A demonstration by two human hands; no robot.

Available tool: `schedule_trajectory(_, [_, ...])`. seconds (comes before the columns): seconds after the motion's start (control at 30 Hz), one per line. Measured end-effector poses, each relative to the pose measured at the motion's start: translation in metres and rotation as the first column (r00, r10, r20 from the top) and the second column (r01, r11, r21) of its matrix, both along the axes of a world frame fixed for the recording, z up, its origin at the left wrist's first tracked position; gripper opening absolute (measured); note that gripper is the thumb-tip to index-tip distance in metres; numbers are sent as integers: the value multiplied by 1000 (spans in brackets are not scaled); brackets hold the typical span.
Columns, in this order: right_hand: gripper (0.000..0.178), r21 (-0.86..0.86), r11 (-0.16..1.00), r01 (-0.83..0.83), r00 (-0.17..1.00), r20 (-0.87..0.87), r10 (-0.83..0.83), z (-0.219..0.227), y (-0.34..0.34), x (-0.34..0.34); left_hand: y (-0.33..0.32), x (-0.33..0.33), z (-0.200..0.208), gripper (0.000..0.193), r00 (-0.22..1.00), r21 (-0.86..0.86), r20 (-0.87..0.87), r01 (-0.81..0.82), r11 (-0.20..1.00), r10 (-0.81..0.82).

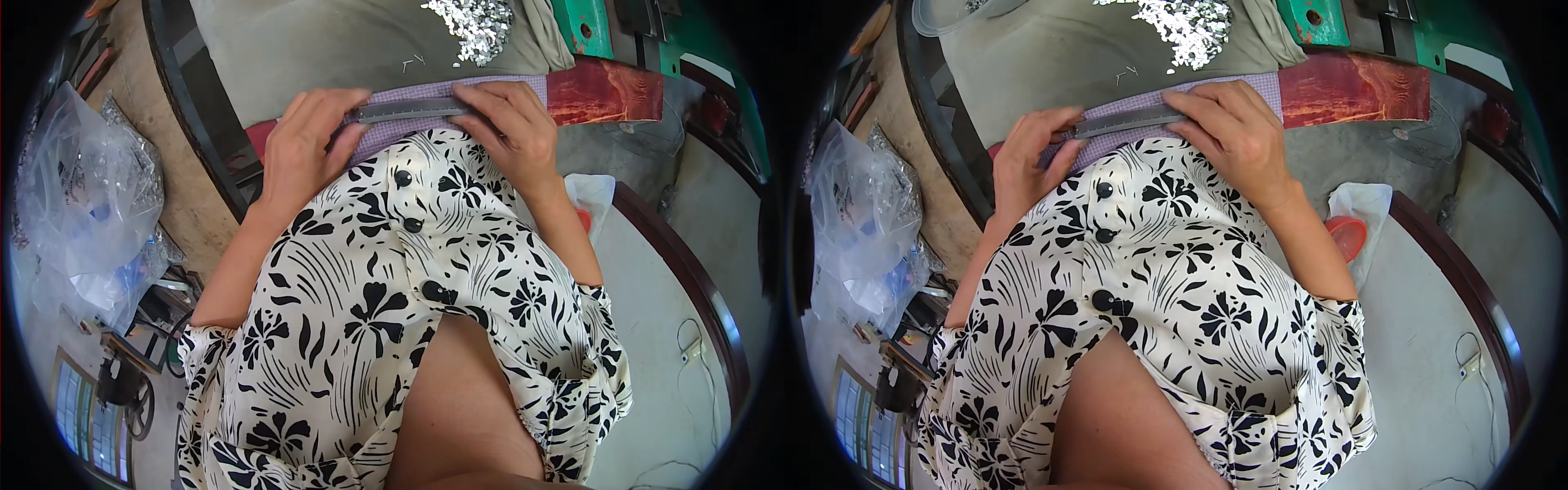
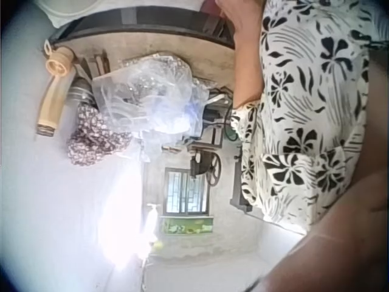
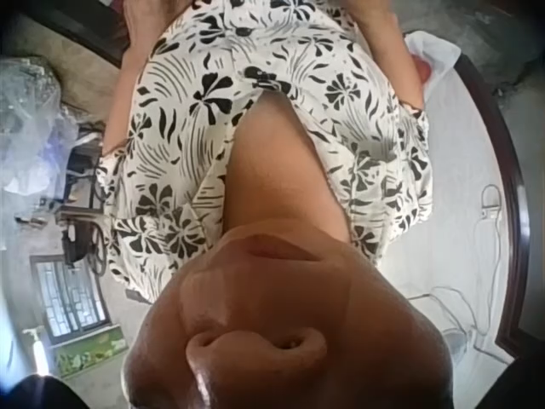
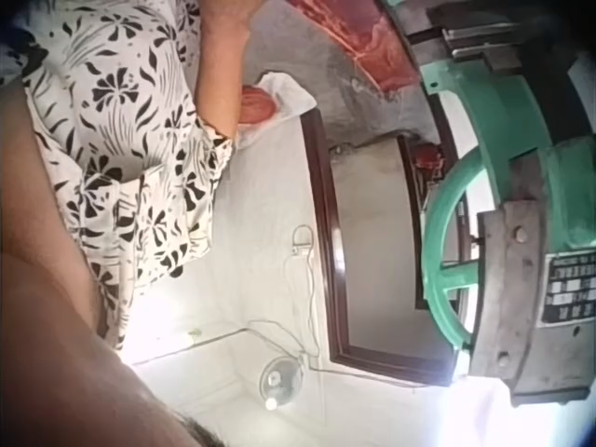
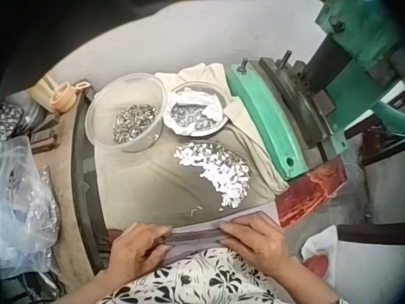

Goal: Arranging small metal clips onto a fabric strip and using a manual pressing machine to secure them.

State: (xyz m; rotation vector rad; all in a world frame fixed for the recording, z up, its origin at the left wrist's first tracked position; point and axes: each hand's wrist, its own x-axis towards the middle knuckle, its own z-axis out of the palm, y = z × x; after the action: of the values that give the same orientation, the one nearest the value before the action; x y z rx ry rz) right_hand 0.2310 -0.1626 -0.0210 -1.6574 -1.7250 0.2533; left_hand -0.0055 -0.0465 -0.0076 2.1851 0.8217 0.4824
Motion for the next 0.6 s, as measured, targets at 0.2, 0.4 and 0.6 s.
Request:
schedule_trajectory(0.2, [32,-44,999,16,999,47,-14,13,-8,3,15,9,15,32,981,78,-72,186,980,-180])
schedule_trajectory(0.4, [27,112,966,232,967,77,-241,51,-7,32,55,72,57,31,941,194,33,324,926,-336])
schedule_trajectory(0.6, [25,-21,994,111,994,7,-111,39,-3,24,61,53,53,25,942,-124,-24,328,936,-334])
